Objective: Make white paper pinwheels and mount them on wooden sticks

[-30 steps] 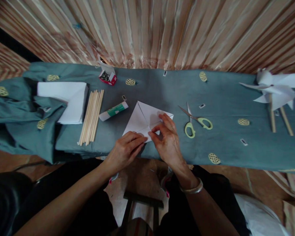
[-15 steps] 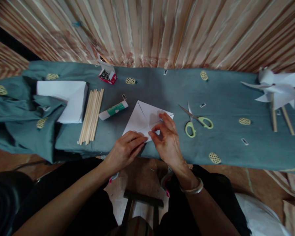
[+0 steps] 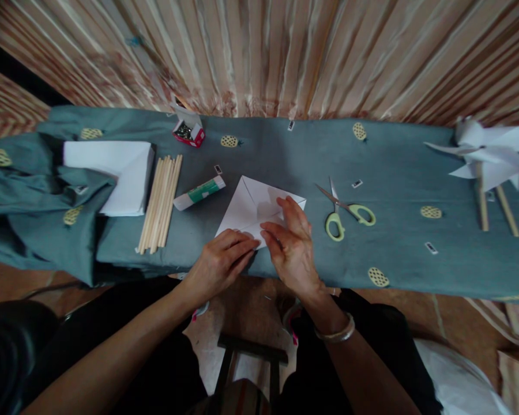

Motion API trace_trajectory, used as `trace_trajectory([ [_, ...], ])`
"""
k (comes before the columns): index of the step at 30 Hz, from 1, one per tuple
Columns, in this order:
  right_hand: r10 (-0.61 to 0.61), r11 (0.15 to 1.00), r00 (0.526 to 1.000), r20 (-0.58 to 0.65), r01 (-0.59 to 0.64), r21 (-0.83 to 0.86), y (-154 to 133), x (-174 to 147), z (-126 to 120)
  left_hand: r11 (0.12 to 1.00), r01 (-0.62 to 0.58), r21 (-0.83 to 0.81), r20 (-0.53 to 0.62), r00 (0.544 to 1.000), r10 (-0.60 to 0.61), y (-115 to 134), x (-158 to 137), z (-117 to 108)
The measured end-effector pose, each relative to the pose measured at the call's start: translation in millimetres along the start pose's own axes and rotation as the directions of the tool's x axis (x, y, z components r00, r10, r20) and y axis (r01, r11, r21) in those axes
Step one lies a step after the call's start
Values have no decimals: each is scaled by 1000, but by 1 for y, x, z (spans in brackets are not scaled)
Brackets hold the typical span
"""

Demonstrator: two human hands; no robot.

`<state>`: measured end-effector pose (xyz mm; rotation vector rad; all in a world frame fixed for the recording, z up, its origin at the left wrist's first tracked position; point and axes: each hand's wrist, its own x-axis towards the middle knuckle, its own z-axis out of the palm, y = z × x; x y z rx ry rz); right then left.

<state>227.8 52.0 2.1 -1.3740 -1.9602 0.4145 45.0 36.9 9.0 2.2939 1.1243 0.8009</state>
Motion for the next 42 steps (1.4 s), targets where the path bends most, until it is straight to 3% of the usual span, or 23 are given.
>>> trace_trajectory([
  [11, -72, 987, 984, 166, 94, -133, -11, -6, -1, 1000, 11, -4, 6, 1000, -11, 0, 1, 0],
  [18, -66, 981, 975, 210, 101, -163, -13, -9, 3, 1000, 14, 13, 0, 1000, -14, 3, -1, 0],
  [24, -61, 991, 978, 197, 83, -107, -16, -4, 5, 999, 35, 19, 6, 999, -35, 2, 0, 1],
  [31, 14, 997, 991, 130, -23, 71, -2, 4, -15, 998, 44, 46, 21, 999, -45, 2, 3, 0],
  [36, 98, 988, 994, 52, -91, -122, 15, 26, -22, 998, 30, 50, 20, 999, -31, 2, 3, 0],
  [42, 72, 977, 996, 58, -58, -206, 24, 44, -28, 998, 3, 62, 22, 1000, -5, 0, 0, -1],
])
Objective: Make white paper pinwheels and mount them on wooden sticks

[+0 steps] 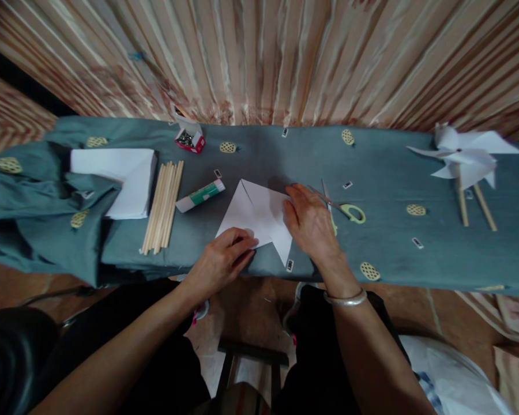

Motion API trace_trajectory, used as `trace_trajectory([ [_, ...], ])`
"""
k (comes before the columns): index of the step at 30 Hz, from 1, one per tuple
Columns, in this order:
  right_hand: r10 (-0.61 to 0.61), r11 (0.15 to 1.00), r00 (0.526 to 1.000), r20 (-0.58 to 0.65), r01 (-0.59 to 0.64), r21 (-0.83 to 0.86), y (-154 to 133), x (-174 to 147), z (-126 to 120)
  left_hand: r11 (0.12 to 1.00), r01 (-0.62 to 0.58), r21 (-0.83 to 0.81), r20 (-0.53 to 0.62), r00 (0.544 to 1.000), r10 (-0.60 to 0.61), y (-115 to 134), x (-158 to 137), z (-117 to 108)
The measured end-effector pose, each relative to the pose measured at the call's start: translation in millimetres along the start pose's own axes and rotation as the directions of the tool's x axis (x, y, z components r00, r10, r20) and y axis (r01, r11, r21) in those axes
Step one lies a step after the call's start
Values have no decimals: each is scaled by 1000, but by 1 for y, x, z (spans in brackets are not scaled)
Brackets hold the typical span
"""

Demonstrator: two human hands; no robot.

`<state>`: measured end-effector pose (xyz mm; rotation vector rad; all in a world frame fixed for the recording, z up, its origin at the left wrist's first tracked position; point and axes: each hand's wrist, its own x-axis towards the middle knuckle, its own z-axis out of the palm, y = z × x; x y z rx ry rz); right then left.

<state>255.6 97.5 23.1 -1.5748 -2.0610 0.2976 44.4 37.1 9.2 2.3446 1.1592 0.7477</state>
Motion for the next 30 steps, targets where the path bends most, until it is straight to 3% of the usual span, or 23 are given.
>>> trace_trajectory([
  [4, 120, 991, 993, 3, -120, 66, 7, 0, -11, 999, -34, 28, 4, 999, 34, -3, -1, -7],
  [8, 260, 926, 965, 46, -262, 270, 17, -5, -16, 995, -73, 68, -38, 996, 75, -11, 1, -16],
  [13, 332, 803, 931, 154, -365, 471, 18, -20, -20, 978, -101, 181, -98, 988, 120, -25, 6, -24],
  [17, 376, 752, 893, 248, -450, 481, 12, -39, -22, 967, -83, 241, -117, 987, 114, -28, 7, -27],
  [21, 410, 762, 876, 253, -482, 432, 4, -51, -20, 966, -131, 223, -140, 976, 164, -12, 4, -23],
  [26, 366, 836, 902, 230, -427, 345, -1, -55, -20, 970, -169, 174, 43, 986, 164, 7, -2, -12],
  [30, 299, 931, 941, 157, -324, 169, -3, -56, -26, 974, -158, 161, 74, 986, 148, 8, -4, -8],
])
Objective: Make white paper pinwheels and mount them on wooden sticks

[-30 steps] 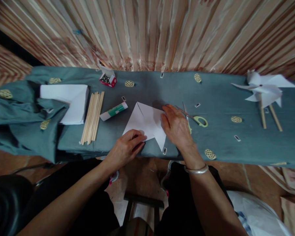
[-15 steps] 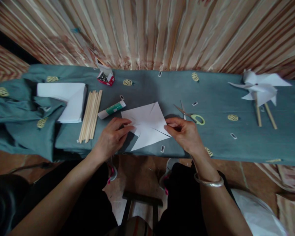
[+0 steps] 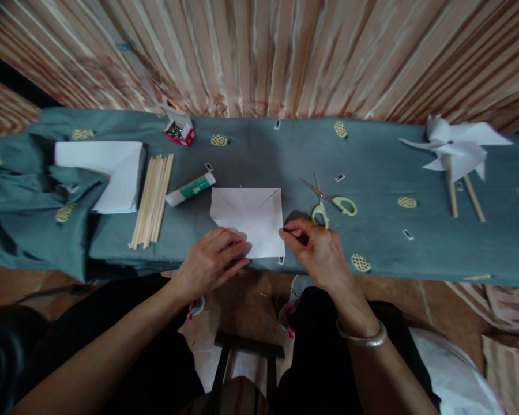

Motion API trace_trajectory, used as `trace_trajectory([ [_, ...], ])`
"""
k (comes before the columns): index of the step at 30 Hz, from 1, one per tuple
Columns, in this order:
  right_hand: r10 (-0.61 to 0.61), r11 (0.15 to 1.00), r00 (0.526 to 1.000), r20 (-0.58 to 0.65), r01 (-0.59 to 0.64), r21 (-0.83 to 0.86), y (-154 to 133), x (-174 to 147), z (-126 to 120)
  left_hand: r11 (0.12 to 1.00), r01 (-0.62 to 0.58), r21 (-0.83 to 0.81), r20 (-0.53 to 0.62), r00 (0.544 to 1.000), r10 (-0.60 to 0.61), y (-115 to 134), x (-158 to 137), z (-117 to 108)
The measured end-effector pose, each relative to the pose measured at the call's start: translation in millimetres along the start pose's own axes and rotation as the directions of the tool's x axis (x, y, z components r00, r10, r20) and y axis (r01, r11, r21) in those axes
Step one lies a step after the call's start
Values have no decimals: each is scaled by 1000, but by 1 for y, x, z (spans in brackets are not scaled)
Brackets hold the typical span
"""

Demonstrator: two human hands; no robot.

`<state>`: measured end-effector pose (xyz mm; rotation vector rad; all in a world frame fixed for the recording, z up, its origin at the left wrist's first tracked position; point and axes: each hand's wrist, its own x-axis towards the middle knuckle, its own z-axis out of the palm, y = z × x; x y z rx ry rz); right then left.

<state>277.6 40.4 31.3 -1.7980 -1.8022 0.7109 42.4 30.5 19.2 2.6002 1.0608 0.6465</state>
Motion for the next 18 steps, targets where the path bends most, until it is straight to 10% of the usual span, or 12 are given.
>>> trace_trajectory([
  [6, -267, 959, 963, 34, 262, 106, -1, 0, -2, 999, -34, 5, -86, 996, 34, 1, -3, 1],
  [18, -304, 944, 942, 142, 278, 179, -1, 1, -2, 1000, -14, 21, -90, 996, 16, 4, -3, -6],
])
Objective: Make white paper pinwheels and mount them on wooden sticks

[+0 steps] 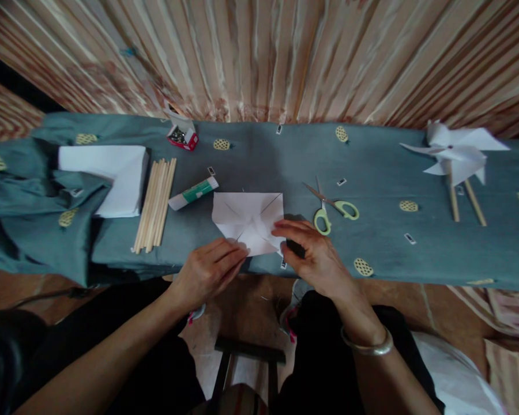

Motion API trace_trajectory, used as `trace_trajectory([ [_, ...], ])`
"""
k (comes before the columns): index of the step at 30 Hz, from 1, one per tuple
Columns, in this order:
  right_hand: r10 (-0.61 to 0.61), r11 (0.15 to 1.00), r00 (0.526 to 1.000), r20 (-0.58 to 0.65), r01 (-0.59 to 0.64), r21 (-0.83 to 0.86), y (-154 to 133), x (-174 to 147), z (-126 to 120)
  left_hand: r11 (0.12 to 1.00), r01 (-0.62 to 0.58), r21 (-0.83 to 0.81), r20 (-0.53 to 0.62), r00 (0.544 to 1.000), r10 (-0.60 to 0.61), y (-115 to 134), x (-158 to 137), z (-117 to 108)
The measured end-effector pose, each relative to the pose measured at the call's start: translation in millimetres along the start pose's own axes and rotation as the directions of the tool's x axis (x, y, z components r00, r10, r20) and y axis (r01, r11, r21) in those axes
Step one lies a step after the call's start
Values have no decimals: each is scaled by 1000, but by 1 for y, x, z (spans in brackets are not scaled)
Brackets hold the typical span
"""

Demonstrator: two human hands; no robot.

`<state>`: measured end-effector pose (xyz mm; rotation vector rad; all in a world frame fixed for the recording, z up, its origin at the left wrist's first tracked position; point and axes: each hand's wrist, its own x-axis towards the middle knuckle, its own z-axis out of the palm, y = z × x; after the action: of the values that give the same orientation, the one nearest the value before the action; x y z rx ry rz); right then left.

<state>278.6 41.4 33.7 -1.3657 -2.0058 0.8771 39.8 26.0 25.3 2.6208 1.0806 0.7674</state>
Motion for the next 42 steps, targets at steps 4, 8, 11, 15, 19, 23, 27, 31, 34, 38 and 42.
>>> trace_trajectory([
  [4, 40, 982, 998, 40, -47, 183, -5, 1, 0, 1000, -9, 10, 4, 1000, 9, 2, -1, 0],
  [8, 50, 966, 997, 67, -65, 250, -6, 3, 0, 1000, -1, 5, 23, 1000, 1, 3, -2, 0],
  [11, 51, 959, 997, 65, -67, 275, -7, 6, 4, 1000, 7, -9, 34, 999, -7, 3, -2, 0],
  [15, 72, 948, 997, 23, -76, 309, -6, 11, 15, 1000, 16, -8, 59, 998, -15, 4, -3, 1],
  [19, 116, 949, 990, -76, -88, 303, -3, 18, 27, 1000, 12, 23, 86, 996, -13, 4, -5, 3],
  [23, 123, 949, 985, -124, -80, 306, -3, 24, 36, 999, -10, 42, 85, 996, 7, 5, -7, 3],
  [27, 117, 954, 982, -150, -69, 290, -4, 28, 40, 999, -12, 44, 87, 996, 8, 5, -6, 2],
  [31, 79, 980, 982, -173, -45, 194, -6, 29, 43, 999, -6, 35, 94, 996, 3, 6, -5, 1],
  [34, 38, 996, 981, -191, -23, 81, -6, 28, 46, 999, 4, 44, 107, 994, -9, 6, -5, 0],
  [38, 2, 1000, 980, -200, -6, -16, -6, 27, 49, 999, 25, 27, 59, 998, -26, 6, -8, 1],
  [42, -30, 998, 978, -206, 16, -68, -5, 27, 52, 1000, 23, 2, 80, 997, -23, 4, -11, 2],
])
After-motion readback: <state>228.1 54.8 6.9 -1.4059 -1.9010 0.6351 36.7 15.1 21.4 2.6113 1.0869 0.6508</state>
